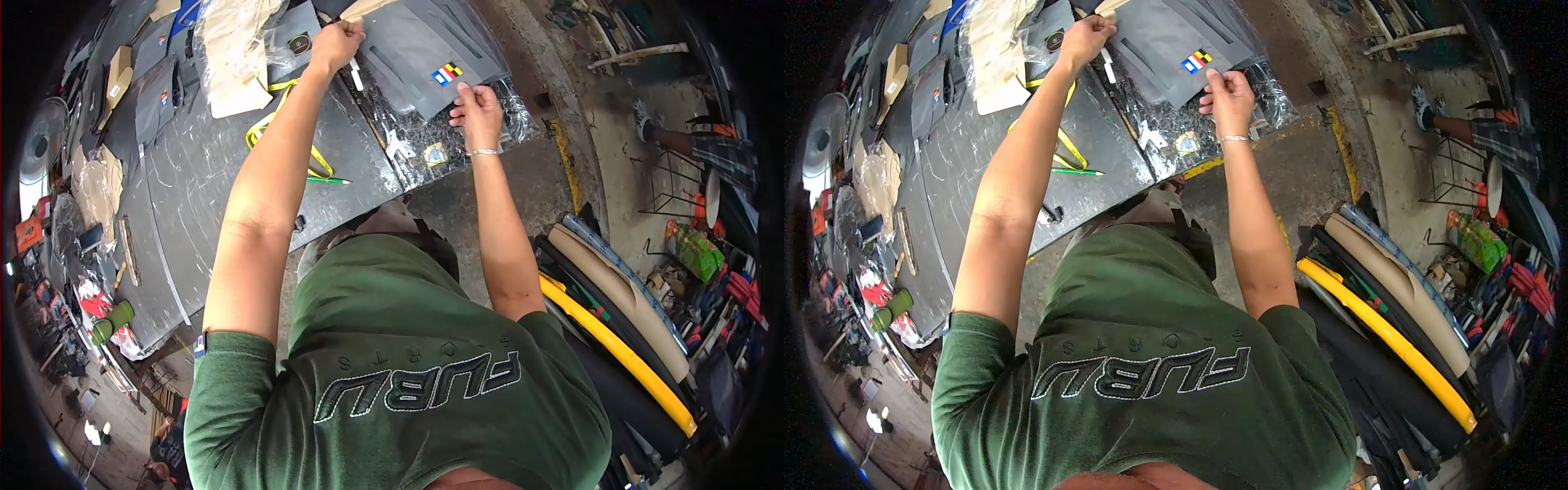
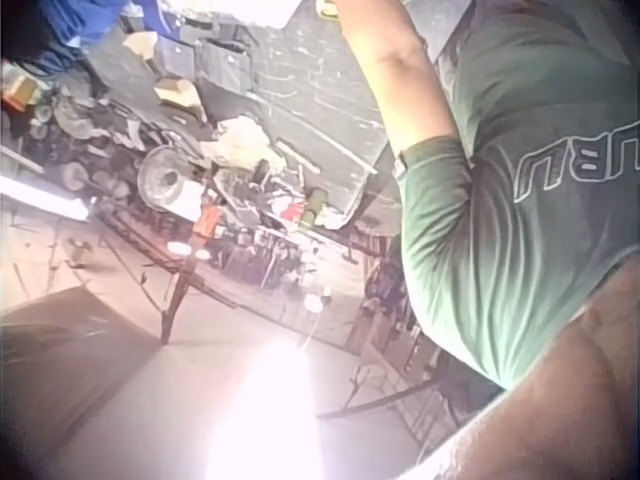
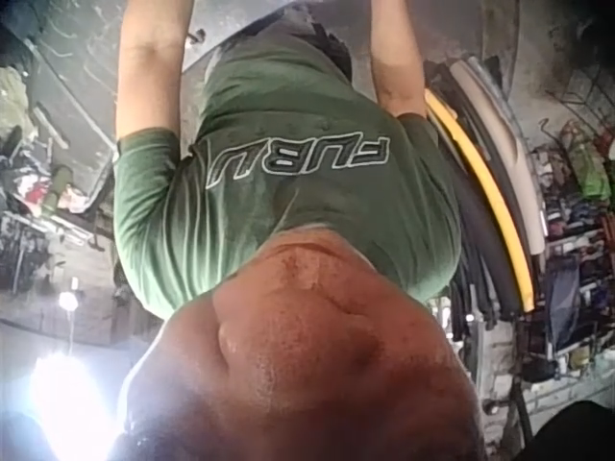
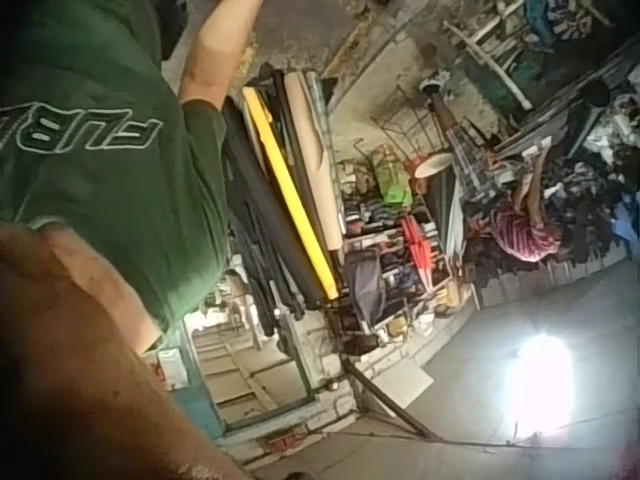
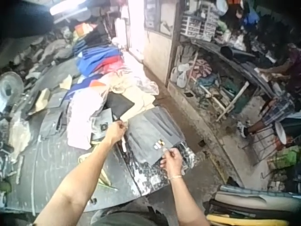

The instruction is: Using a utility knife and a metal ruler to cut precise shapes out of a grey synthetic material.

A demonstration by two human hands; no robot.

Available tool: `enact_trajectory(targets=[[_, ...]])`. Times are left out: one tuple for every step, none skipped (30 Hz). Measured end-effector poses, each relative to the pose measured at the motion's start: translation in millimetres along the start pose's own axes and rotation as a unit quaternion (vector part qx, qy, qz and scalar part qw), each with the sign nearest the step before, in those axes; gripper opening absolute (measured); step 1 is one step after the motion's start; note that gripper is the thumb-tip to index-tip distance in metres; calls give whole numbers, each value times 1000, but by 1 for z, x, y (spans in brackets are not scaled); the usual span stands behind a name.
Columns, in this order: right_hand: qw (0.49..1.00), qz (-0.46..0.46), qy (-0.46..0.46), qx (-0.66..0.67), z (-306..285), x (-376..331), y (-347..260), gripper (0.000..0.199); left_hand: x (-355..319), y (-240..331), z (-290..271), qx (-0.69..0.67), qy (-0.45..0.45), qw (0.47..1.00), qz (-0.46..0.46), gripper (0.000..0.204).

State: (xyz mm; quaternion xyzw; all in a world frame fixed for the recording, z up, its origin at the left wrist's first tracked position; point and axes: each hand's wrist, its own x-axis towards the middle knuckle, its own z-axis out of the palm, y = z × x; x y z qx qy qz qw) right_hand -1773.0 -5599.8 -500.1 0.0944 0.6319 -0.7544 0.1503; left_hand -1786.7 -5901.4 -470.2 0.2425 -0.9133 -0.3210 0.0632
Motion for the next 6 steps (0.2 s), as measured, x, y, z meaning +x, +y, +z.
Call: enact_trajectory(targets=[[1000,-1,-5,-2,-1,-2,-1,19,-3,0,-6,4,-26,1000,12,31],[999,-29,-16,11,-2,-3,-3,18,-6,0,-11,-20,-36,999,22,28],[998,-57,-26,25,-4,-5,-4,17,-11,-3,-17,-20,-31,999,18,28],[996,-60,-44,47,-5,-9,-7,15,-15,-8,-25,-154,-88,984,10,26],[990,-73,-85,80,-7,-12,-11,16,-20,-14,-32,-284,-141,948,3,23],[990,-71,-96,81,2,-11,-10,16,-23,-19,-41,-282,-131,950,-2,23]])
